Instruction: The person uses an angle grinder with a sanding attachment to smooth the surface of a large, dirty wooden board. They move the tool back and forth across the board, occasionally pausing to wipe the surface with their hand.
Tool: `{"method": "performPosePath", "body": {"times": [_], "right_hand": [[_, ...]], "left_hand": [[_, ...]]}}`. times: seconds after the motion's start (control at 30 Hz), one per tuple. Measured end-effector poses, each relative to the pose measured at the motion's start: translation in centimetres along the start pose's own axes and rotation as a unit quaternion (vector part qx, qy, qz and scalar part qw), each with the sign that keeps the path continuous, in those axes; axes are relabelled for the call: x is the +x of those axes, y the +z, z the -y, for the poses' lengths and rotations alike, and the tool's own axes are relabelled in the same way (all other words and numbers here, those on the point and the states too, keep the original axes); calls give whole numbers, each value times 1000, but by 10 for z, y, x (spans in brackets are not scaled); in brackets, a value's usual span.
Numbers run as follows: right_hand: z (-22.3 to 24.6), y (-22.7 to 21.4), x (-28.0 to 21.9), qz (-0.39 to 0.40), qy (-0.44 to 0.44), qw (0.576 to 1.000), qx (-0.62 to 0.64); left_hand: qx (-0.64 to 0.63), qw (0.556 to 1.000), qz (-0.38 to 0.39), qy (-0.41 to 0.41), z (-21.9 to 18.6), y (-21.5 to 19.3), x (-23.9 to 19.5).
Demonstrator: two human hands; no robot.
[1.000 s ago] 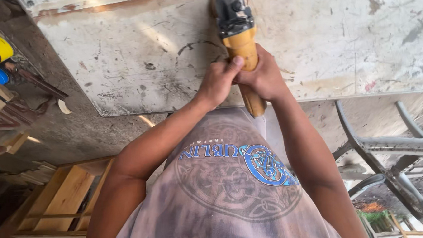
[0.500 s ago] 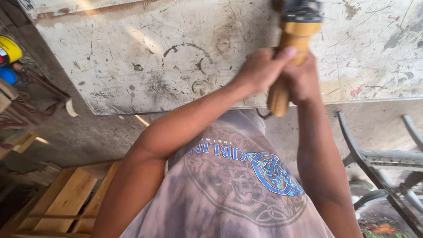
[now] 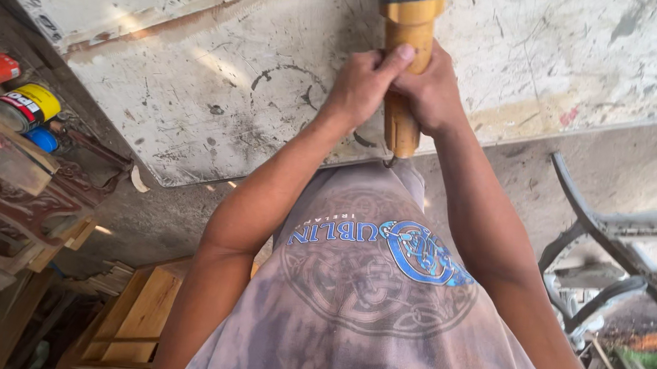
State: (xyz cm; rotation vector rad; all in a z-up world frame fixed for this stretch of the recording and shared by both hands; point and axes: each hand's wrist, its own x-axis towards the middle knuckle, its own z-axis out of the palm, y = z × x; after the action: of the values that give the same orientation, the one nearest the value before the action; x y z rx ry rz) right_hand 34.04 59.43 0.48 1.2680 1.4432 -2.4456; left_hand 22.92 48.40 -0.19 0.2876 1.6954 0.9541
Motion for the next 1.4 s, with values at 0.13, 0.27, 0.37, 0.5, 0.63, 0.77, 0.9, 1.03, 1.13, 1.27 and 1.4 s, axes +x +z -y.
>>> {"method": "performPosePath", "body": {"times": [0.13, 0.27, 0.37, 0.5, 0.63, 0.77, 0.9, 1.03, 1.13, 1.27, 1.4], "right_hand": [[-14, 34, 7, 23, 1, 1000, -5], [-22, 72, 5, 45, -5, 999, 3], [-29, 94, 5, 44, 10, 999, -2], [-37, 124, 7, 54, 16, 998, -15], [-43, 158, 8, 75, 27, 997, 17], [-46, 192, 12, 112, 74, 990, 37], [-53, 208, 9, 114, 34, 992, -52], [-48, 167, 2, 70, -1, 996, -50], [-39, 107, -11, -7, -8, 999, -40], [-19, 31, -7, -64, -41, 997, 1], [-20, -3, -4, -51, -46, 997, 45]], "left_hand": [[14, 999, -31, -9, 9, -34, -19], [-38, 998, -39, -18, 19, -62, -40], [-41, 998, -33, -19, 28, -82, -50], [-24, 998, -31, -45, 41, -111, -65], [-61, 997, -37, -18, 60, -137, -80], [-108, 992, -64, -25, 82, -160, -100], [-203, 977, -60, -2, 93, -170, -113], [-98, 994, -28, 38, 81, -141, -88], [16, 999, 30, 11, 58, -93, -45], [81, 995, 50, 29, 10, -24, 13], [76, 996, 28, 37, 0, 4, 23]]}}
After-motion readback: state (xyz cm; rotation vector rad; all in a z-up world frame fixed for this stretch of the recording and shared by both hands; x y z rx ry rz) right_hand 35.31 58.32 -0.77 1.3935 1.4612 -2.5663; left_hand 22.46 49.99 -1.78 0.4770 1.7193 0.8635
